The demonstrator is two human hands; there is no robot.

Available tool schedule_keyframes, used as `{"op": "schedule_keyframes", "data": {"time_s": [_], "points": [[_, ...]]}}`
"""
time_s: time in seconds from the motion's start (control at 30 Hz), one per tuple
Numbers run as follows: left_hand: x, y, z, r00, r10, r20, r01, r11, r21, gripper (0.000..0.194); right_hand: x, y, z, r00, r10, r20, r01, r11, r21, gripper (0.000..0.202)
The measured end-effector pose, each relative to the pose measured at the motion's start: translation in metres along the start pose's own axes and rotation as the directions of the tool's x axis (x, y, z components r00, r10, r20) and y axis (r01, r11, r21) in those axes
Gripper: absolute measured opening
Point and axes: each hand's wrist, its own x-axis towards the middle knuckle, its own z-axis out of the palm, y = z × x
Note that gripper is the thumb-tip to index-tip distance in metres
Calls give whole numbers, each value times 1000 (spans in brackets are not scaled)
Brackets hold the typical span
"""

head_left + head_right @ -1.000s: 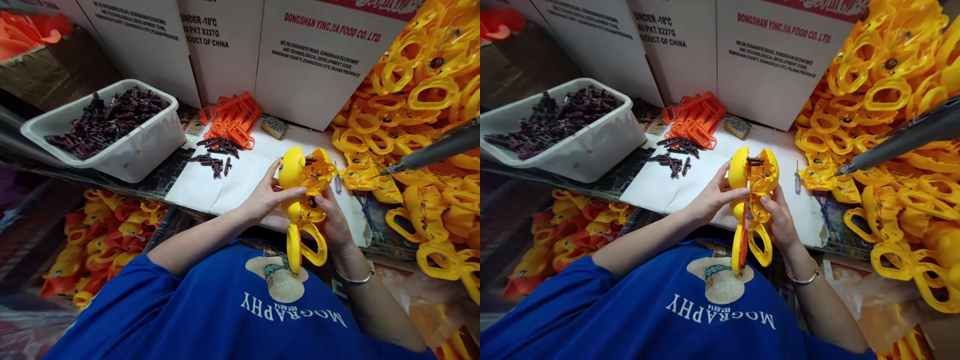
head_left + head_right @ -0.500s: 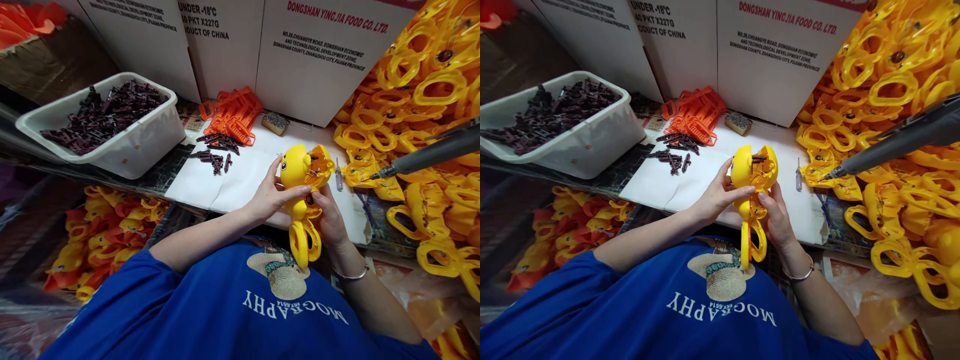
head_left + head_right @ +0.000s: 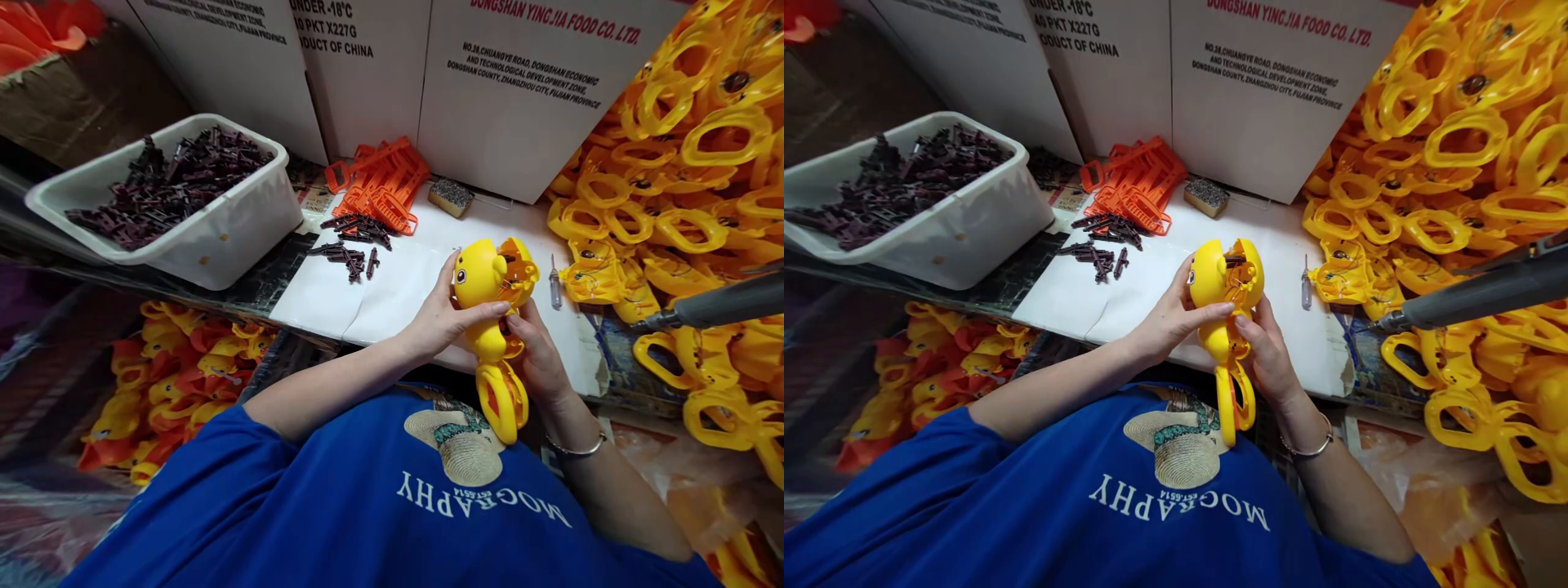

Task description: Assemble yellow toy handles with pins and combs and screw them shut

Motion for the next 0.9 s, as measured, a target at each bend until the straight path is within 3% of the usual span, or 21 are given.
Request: {"op": "schedule_keyframes", "data": {"time_s": [0.27, 0.4, 0.6, 0.9], "points": [[-1, 2, 2, 999, 2, -36, -1, 1000, 30, 84, 2, 1, -2, 1000, 27, 3, -27, 999, -31, 58], [-1, 2, 2, 999, 30, -46, -28, 999, 41, 84, 2, 3, -5, 999, 32, 7, -32, 994, -100, 59], [-2, 3, 0, 999, -1, -45, 3, 999, 40, 87, 0, 0, -2, 998, 59, 11, -59, 998, -30, 59], [-3, -3, 1, 996, 12, -84, -9, 999, 36, 91, 1, -5, -3, 997, 75, 30, -73, 995, -73, 62]]}}
